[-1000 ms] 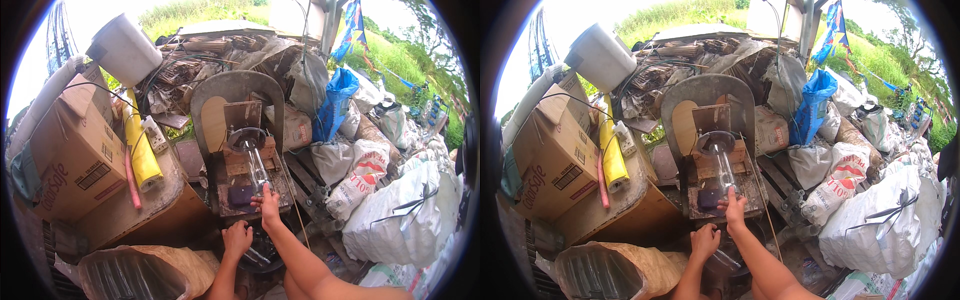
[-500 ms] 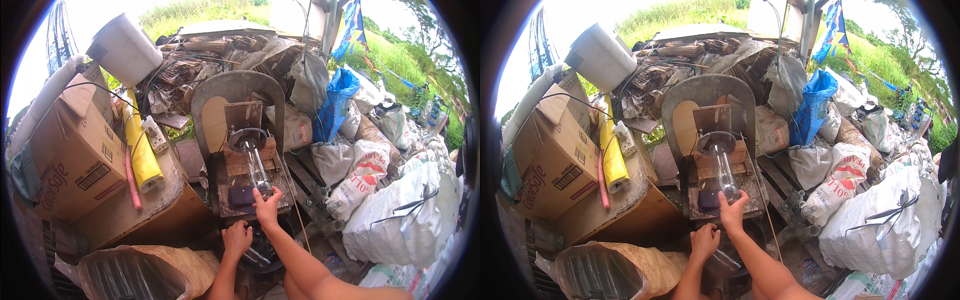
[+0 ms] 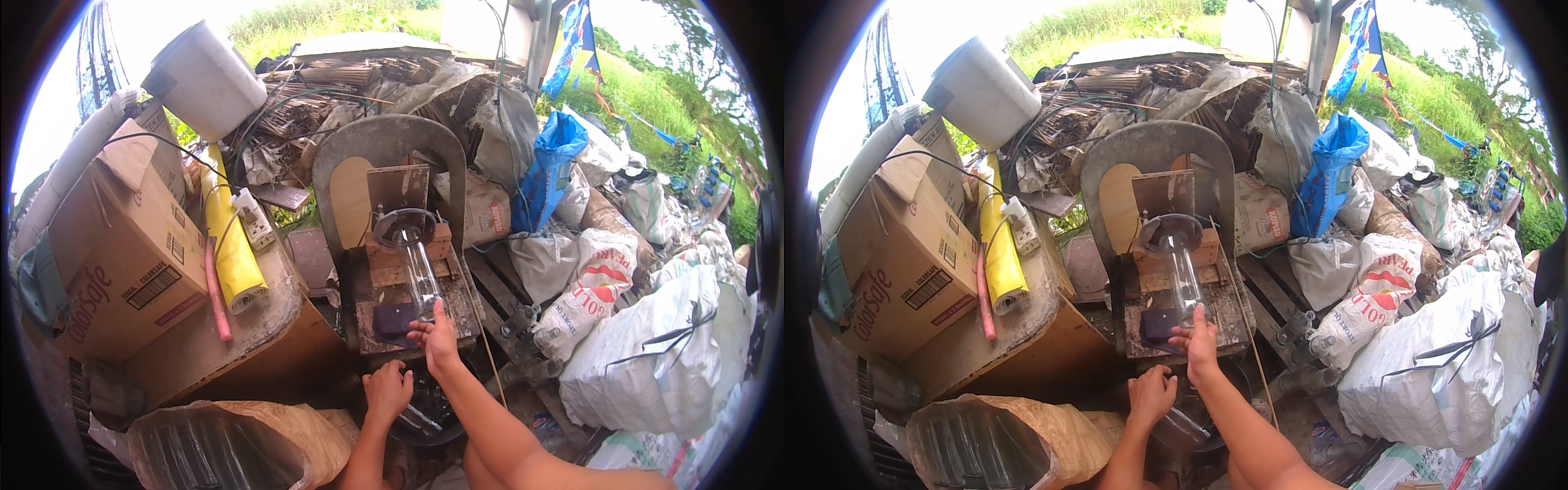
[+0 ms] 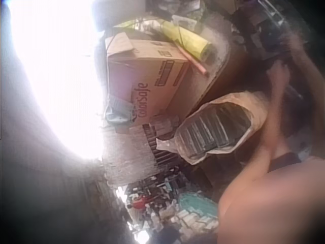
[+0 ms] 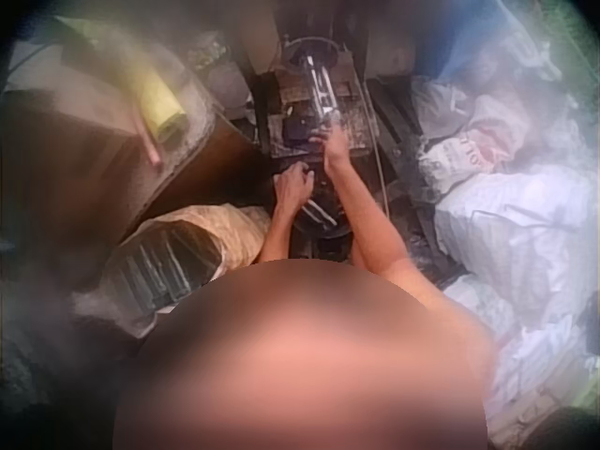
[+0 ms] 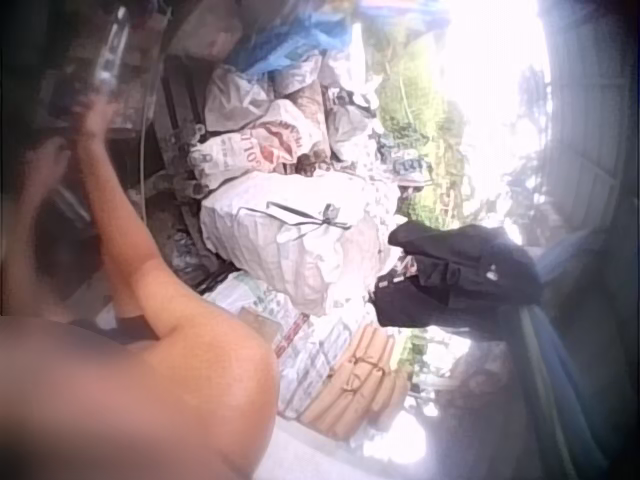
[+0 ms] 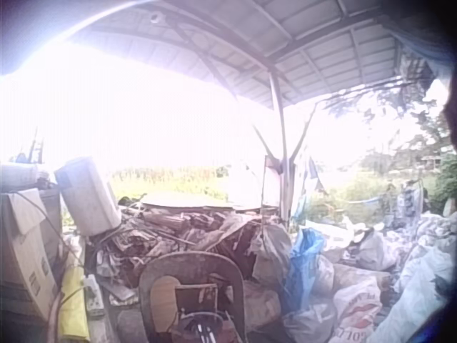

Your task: The person sits on the ground and uses a bench grinder to smooth the edges of a clear glass bottle. They hold the bottle against the spinning wheel, rotate it to grind different sides, and then place it into a bucket before picking up another bottle to repeat the process.

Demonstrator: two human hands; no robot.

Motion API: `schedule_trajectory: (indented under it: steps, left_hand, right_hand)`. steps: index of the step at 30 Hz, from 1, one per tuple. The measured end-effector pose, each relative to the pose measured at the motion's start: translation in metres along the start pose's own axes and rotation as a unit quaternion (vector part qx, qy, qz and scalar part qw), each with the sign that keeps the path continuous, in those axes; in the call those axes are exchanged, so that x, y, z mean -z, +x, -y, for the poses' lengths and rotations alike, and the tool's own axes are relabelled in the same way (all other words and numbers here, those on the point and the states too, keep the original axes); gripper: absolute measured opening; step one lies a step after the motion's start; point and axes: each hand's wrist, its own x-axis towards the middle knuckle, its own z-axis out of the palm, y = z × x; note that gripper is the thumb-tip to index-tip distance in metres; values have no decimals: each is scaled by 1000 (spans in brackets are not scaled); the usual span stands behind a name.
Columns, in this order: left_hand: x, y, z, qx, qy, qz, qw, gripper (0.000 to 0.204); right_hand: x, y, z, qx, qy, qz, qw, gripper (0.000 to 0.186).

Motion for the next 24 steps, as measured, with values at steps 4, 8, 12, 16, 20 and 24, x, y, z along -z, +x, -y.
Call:
schedule_trajectory:
  steps: [4,8,12,16,20,24]
  left_hand:
    - [0,0,-1,2,-3,2,1000,30]
    - [0,1,1,0,2,-1,1000,30]
    - [-1,2,1,3,10,-3,1000,29]
    - [-2,2,1,0,2,-6,1000,28]
    - [-3,1,1,1,5,-3,1000,28]
    - [-3,1,1,1,5,-1,1000,29]
  right_hand:
    - [3,3,3,-15,-25,8,1000,70]
    - [-9,6,-6,106,-74,-122,984,68]
    - [-6,-1,-11,163,-158,-70,971,79]
    - [-5,5,-14,164,-93,-65,980,76]
    - [-6,15,-16,119,-2,-79,990,73]
    - [-1,10,-10,47,-30,-50,997,72]
